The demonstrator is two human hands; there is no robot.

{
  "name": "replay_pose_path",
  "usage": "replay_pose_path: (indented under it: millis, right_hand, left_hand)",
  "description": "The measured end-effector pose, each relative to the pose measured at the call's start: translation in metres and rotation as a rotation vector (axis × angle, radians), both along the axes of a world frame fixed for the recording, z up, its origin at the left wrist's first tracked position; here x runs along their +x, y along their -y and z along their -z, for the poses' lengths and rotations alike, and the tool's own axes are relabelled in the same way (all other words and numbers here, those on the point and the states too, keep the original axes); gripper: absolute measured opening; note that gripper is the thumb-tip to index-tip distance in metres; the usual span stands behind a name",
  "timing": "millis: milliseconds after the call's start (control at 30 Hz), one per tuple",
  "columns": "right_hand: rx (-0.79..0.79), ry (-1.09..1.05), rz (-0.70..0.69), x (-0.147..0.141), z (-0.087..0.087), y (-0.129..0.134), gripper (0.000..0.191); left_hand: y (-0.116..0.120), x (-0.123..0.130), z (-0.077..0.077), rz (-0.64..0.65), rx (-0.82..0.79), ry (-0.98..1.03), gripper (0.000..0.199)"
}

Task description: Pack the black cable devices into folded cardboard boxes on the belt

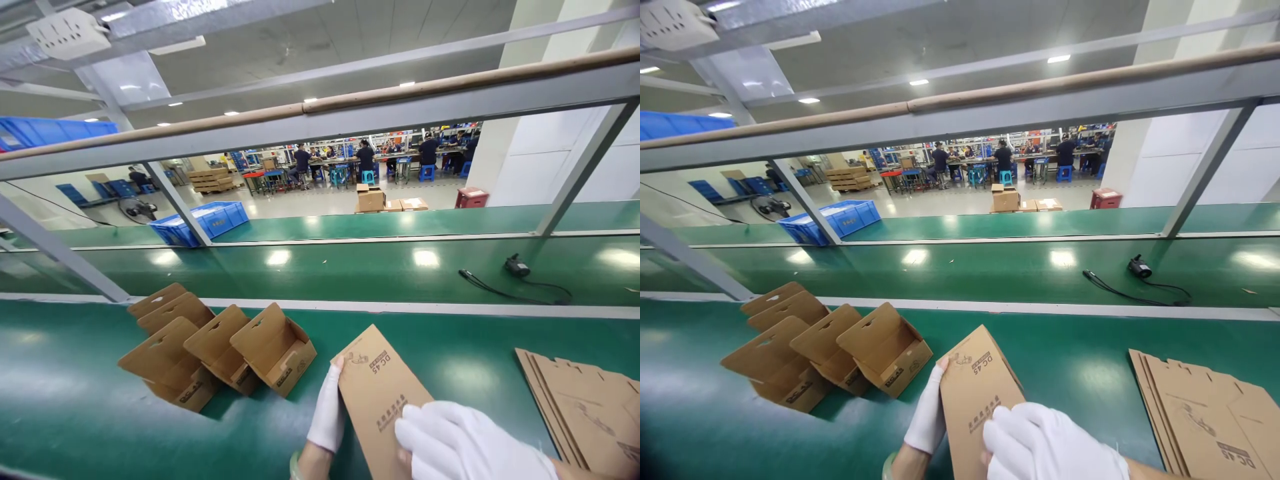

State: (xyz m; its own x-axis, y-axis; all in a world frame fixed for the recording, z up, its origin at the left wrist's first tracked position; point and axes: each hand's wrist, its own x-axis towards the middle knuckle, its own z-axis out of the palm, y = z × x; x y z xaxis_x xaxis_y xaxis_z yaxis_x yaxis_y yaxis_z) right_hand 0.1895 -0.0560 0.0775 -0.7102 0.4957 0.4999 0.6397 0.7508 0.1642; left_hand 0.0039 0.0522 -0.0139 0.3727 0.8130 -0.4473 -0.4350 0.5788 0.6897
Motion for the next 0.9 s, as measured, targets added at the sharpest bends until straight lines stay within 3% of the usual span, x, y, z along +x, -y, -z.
replay_pose_path:
  millis: [100,233,300,367,467,600,700,733,833,900]
  right_hand:
    - [0.102,-0.031,0.034,0.011,-0.005,-0.015,0.028]
    - [0.151,-0.061,0.183,0.020,-0.003,-0.037,0.026]
    - [0.176,-0.051,0.224,0.020,0.003,-0.051,0.022]
    - [0.200,-0.011,0.255,0.019,0.010,-0.065,0.017]
    - [0.187,0.059,0.344,0.019,0.016,-0.083,0.015]
    - [0.080,0.139,0.433,0.017,0.016,-0.098,0.016]
    - [-0.127,0.159,0.452,0.016,0.015,-0.113,0.008]
    - [-0.229,0.130,0.428,0.017,0.014,-0.121,0.005]
    - [-0.417,-0.123,0.389,0.035,0.006,-0.155,0.026]
    - [-0.413,-0.229,0.567,0.064,-0.001,-0.184,0.037]
  left_hand:
    - [0.008,-0.003,0.013,0.073,0.267,-0.187,0.081]
    - [0.020,-0.007,0.034,0.072,0.971,-0.679,0.115]
    - [0.019,-0.006,0.043,0.075,1.236,-0.832,0.112]
    - [0.014,-0.002,0.051,0.051,1.344,-1.014,0.097]
    - [0.002,0.005,0.062,0.075,1.324,-1.216,0.088]
    - [-0.009,0.008,0.069,0.162,1.217,-1.196,0.085]
    - [-0.017,0.009,0.067,0.219,1.087,-1.141,0.086]
    - [-0.020,0.009,0.066,0.234,1.045,-1.135,0.086]
    - [-0.033,0.002,0.064,0.247,0.965,-1.139,0.089]
    - [-0.044,-0.007,0.064,0.223,0.928,-1.163,0.092]
